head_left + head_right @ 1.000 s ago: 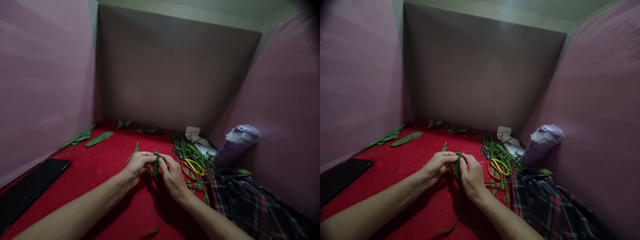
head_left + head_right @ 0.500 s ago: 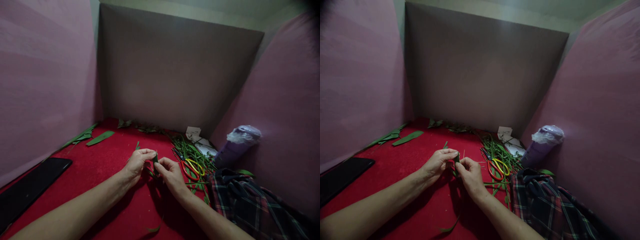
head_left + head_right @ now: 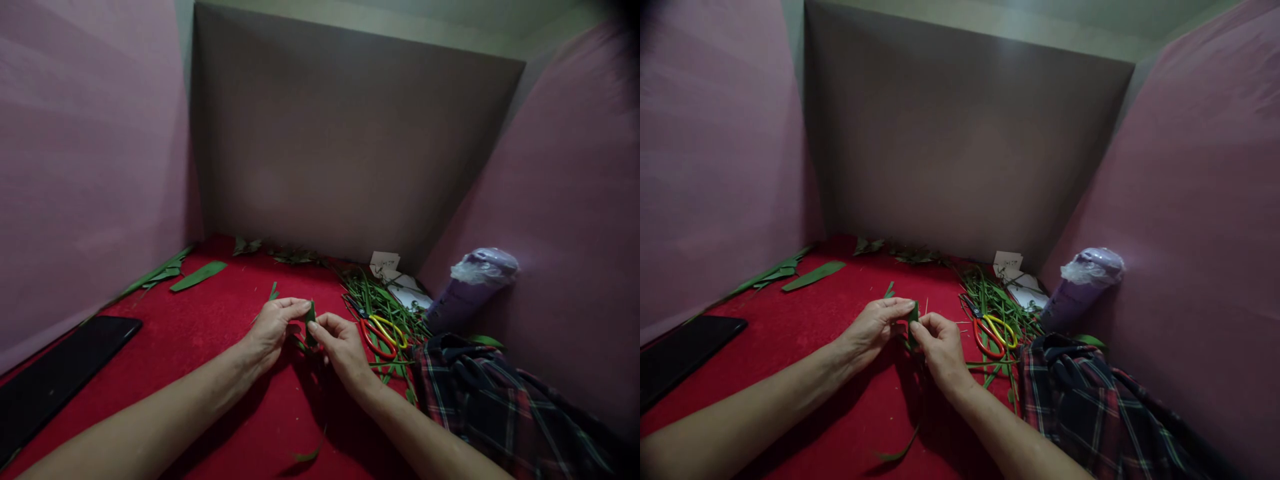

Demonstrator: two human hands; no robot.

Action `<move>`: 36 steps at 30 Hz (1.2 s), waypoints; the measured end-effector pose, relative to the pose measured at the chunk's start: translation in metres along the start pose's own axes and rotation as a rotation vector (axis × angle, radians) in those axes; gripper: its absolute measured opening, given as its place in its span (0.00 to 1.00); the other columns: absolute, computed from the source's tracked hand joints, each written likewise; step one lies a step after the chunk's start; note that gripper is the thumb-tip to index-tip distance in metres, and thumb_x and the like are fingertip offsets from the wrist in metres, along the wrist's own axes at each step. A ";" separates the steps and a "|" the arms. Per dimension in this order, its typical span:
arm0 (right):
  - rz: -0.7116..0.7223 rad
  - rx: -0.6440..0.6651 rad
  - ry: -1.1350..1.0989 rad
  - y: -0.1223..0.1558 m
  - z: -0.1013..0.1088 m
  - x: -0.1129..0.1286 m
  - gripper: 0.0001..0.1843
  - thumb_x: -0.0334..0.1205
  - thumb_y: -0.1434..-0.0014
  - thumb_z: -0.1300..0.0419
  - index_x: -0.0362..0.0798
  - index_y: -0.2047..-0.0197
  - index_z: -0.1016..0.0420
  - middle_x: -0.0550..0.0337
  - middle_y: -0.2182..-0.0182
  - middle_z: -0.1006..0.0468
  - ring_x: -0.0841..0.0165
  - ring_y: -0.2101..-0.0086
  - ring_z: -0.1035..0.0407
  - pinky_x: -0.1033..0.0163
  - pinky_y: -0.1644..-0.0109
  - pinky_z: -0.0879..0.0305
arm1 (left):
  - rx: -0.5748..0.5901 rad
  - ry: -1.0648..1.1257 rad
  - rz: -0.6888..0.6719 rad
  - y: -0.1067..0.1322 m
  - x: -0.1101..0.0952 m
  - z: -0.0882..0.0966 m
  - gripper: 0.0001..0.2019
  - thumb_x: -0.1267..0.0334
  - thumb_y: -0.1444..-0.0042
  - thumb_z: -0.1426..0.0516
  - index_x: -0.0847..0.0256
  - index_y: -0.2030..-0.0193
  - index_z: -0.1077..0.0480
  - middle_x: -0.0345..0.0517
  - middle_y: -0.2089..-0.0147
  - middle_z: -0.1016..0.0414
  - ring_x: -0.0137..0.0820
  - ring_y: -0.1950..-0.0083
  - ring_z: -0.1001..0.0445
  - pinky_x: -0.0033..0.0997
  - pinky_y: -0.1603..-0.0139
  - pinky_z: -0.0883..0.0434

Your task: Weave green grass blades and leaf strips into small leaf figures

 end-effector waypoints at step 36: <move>0.000 -0.077 -0.199 -0.041 0.095 0.027 0.28 0.39 0.58 0.35 0.48 0.52 0.38 0.63 0.70 0.30 0.74 0.75 0.34 0.68 0.71 0.38 | 0.089 -0.114 0.008 -0.016 -0.009 0.017 0.06 0.69 0.55 0.40 0.69 0.72 0.32 0.51 0.74 0.25 0.29 0.75 0.25 0.19 0.79 0.33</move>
Point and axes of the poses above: each hand's wrist, its own y-axis away from the middle knuckle, its own z-axis out of the back of the hand, x = y × z, the point moved 1 cm from there along -y, towards the middle knuckle
